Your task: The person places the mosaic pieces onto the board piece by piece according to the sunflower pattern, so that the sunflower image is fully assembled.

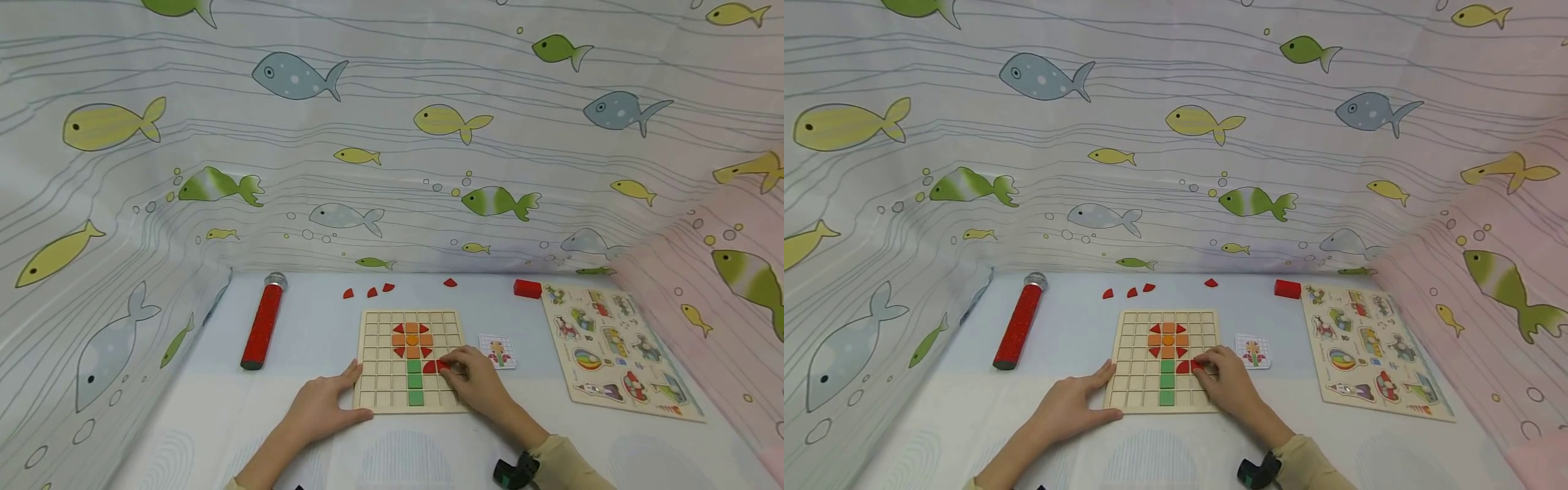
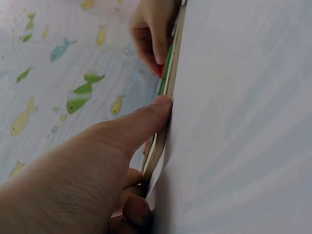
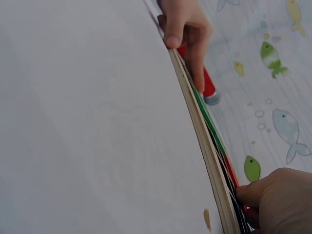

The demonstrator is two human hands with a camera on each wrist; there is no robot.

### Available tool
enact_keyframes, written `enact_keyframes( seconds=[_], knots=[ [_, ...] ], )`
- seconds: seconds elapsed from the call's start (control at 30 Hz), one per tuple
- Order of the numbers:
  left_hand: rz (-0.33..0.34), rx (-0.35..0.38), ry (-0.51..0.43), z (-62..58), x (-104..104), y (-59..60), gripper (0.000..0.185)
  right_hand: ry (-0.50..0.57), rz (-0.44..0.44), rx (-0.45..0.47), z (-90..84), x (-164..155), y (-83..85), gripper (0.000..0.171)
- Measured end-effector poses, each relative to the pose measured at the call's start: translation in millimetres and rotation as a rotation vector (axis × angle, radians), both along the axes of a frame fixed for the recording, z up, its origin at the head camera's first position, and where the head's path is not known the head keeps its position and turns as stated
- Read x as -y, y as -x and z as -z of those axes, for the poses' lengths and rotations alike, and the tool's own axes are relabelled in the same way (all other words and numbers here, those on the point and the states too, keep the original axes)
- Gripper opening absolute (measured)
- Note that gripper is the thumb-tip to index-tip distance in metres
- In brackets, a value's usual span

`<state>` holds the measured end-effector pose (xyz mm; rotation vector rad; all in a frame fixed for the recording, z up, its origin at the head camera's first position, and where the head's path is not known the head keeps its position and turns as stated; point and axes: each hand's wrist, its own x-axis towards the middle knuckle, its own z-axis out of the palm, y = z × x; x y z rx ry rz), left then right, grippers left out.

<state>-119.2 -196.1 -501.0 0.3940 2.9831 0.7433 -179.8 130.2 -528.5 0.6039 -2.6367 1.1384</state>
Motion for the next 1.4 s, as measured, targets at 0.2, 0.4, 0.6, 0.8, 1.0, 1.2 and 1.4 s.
enact_keyframes(
  seconds=[0.2,0.4,0.6,0.8,1.0,1.2,1.4],
  knots=[
    [-0.002,0.002,0.005,-0.3,0.2,0.8,0.092,0.009,0.004,0.005,0.9,0.8,0.8,0.017],
    [-0.008,-0.003,0.01,-1.1,1.1,3.7,0.093,0.017,-0.007,-0.015,-0.8,1.0,5.2,0.016],
    [-0.01,-0.01,0.005,-2.5,1.4,4.0,0.093,0.03,-0.009,0.03,-5.2,1.9,7.0,0.016],
    [-0.002,-0.005,-0.001,-4.3,0.7,3.2,0.092,0.06,0.003,0.075,-4.9,1.1,6.3,0.021],
    [0.0,-0.003,-0.007,-4.0,0.2,3.6,0.092,0.107,0.012,0.088,-5.1,1.2,4.4,0.022],
    [0.007,-0.006,-0.004,-1.4,1.2,3.3,0.092,0.103,0.021,0.098,-5.5,1.9,2.0,0.023],
    [0.011,-0.01,-0.004,0.0,1.3,2.4,0.091,0.102,0.01,0.116,-6.0,0.1,1.0,0.027]
  ],
)
